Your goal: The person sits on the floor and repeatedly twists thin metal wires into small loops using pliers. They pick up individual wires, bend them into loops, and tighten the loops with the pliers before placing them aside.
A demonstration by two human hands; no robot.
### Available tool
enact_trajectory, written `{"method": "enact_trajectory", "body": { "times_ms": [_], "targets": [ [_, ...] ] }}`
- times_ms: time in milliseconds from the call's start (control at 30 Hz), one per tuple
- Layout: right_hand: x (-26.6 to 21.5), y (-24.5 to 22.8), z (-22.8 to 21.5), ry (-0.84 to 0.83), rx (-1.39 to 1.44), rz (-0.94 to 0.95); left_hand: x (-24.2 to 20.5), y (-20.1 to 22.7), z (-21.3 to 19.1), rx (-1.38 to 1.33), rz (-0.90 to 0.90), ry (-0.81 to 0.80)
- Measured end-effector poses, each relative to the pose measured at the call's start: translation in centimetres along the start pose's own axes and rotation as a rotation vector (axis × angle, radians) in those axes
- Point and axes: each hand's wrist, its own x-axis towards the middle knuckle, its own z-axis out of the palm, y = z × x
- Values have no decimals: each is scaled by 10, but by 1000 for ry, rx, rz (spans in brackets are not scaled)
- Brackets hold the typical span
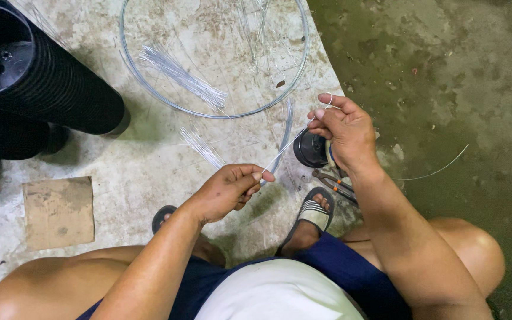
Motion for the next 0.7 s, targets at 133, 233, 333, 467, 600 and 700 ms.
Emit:
{"method": "enact_trajectory", "body": {
  "times_ms": [133, 233, 333, 467, 600, 700],
  "targets": [
    [0, -1, 0, -6, -11, 9, 0, 2, 0, -4, -23, 1],
    [0, -2, 0, -7, -7, 32, 0, 1, -2, 12, -25, 9],
    [-1, -4, 2, -13, 1, 40, 0, 1, -2, 51, 1, 24],
    [-10, -2, 15, 0, -23, 17, 3, 6, 11, 302, 220, 189],
    [-34, 14, 44, 9, -93, -5, -5, 18, 35, 713, 375, 487],
    [-52, 23, 62, -12, -50, 8, -8, 25, 53, 766, 640, 618]
  ]
}}
